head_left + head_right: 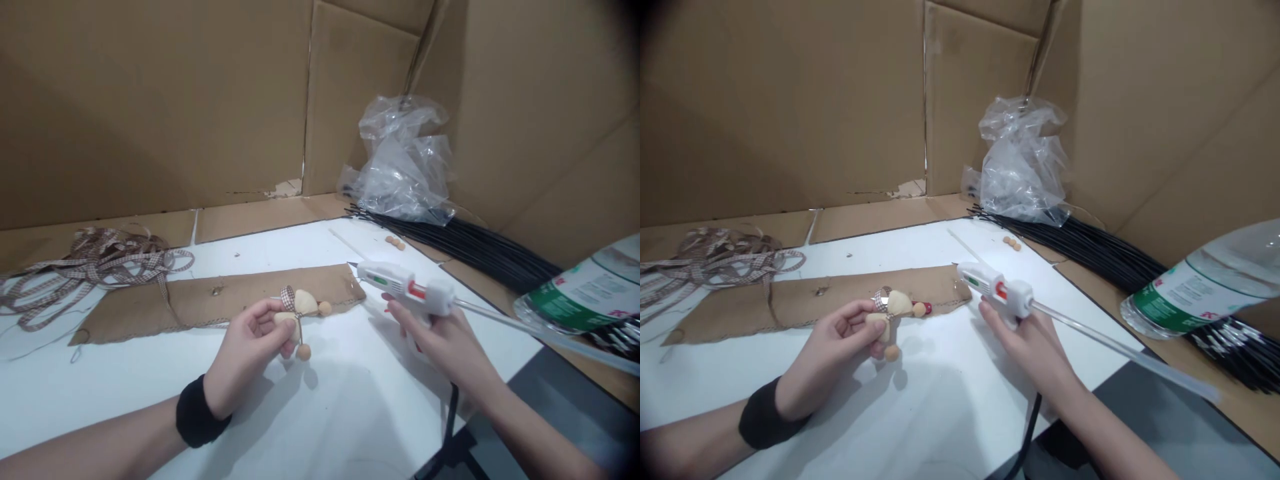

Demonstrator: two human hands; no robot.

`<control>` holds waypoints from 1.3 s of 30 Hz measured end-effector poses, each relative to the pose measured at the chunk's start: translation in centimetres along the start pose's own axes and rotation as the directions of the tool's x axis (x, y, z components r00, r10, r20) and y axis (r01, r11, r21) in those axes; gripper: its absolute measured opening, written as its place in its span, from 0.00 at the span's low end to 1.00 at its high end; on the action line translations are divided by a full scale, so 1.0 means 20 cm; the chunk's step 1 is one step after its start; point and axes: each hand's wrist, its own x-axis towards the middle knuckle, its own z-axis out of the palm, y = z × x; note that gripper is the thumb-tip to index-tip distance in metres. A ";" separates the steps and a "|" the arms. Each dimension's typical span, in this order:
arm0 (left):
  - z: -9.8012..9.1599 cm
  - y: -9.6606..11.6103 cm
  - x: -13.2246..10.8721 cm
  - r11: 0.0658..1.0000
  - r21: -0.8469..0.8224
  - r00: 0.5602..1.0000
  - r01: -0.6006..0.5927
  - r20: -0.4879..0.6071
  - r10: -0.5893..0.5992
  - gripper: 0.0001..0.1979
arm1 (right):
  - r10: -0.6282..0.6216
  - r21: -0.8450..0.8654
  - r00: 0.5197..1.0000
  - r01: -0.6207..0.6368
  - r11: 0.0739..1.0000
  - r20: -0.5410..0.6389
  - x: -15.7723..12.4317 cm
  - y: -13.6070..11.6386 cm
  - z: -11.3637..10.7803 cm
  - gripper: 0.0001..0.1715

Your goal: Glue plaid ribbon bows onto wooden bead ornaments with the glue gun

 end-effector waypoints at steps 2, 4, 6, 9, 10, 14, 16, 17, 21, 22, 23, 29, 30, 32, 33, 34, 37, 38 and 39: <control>0.00 0.00 0.00 1.000 -0.003 1.000 0.001 -0.007 -0.002 0.11 | -0.038 0.000 0.998 0.038 0.999 0.054 0.05 -0.02 0.02 0.26; 0.01 0.00 0.01 1.000 -0.010 1.000 0.011 -0.008 -0.011 0.12 | -0.059 0.001 0.994 0.059 0.998 0.089 0.07 -0.01 0.05 0.26; 0.01 0.00 0.01 1.000 -0.022 1.000 0.017 0.004 -0.017 0.12 | -0.068 0.008 0.992 0.067 0.998 0.104 0.08 0.00 0.07 0.26; 0.00 0.00 0.01 0.999 -0.037 0.999 0.026 0.031 -0.025 0.11 | -0.063 0.064 0.982 0.052 0.997 0.179 0.07 0.03 0.07 0.26; 0.00 -0.01 0.01 0.999 -0.037 0.999 0.028 0.040 -0.027 0.11 | -0.056 0.087 0.976 0.038 0.995 0.211 0.07 0.04 0.06 0.26; -0.01 -0.01 0.01 1.000 -0.019 0.996 0.022 0.085 -0.021 0.09 | -0.026 0.132 0.968 -0.008 0.991 0.251 0.05 0.03 0.05 0.26; 0.00 0.00 0.01 1.000 -0.013 0.995 0.023 0.093 -0.022 0.09 | -0.015 0.149 0.968 -0.023 0.989 0.249 0.05 0.02 0.04 0.25; 0.00 0.00 0.01 1.000 -0.009 0.995 0.024 0.096 -0.023 0.09 | -0.004 0.155 0.968 -0.036 0.987 0.250 0.05 0.02 0.04 0.25; 0.01 0.01 0.00 1.000 0.004 0.993 0.030 0.114 -0.031 0.09 | 0.064 0.177 0.959 -0.116 0.977 0.275 0.01 0.11 0.03 0.27; 0.01 0.01 0.00 0.999 -0.002 0.993 0.033 0.115 -0.032 0.09 | 0.062 0.205 0.962 -0.119 0.971 0.265 -0.02 0.15 0.03 0.28; 0.01 0.02 0.00 0.999 -0.011 0.993 0.036 0.116 -0.034 0.09 | 0.052 0.246 0.973 -0.109 0.963 0.226 -0.07 0.19 0.02 0.28; 0.00 0.01 0.00 0.996 -0.055 0.983 0.073 0.172 -0.062 0.08 | -0.331 -0.083 0.900 0.321 0.943 -0.284 -0.36 0.21 -0.04 0.12; 0.00 0.01 0.00 0.995 -0.066 0.978 0.081 0.199 -0.067 0.08 | -0.515 -0.095 0.825 0.508 0.856 -0.234 -0.36 0.16 -0.05 0.10; 0.00 0.01 0.00 0.991 -0.096 0.965 0.097 0.254 -0.070 0.07 | -0.744 -0.145 0.649 0.730 0.668 -0.160 -0.31 0.05 -0.03 0.11; 0.00 0.01 0.00 0.988 -0.111 0.958 0.105 0.279 -0.070 0.07 | -0.824 -0.153 0.556 0.809 0.567 -0.111 -0.26 -0.01 -0.01 0.12; 0.00 0.01 -0.01 0.986 -0.126 0.951 0.113 0.303 -0.070 0.07 | -0.874 -0.133 0.479 0.864 0.485 -0.077 -0.20 -0.06 0.01 0.12; 0.00 0.00 -0.01 0.978 -0.154 0.930 0.141 0.361 -0.077 0.07 | -0.910 -0.071 0.404 0.909 0.410 -0.091 -0.04 -0.17 0.11 0.08; 0.00 0.00 -0.01 0.975 -0.164 0.923 0.151 0.377 -0.080 0.06 | -0.914 -0.055 0.398 0.913 0.403 -0.081 -0.01 -0.18 0.14 0.07; 0.00 0.00 -0.01 0.972 -0.172 0.918 0.161 0.389 -0.083 0.06 | -0.920 -0.039 0.386 0.920 0.389 -0.072 0.02 -0.19 0.17 0.07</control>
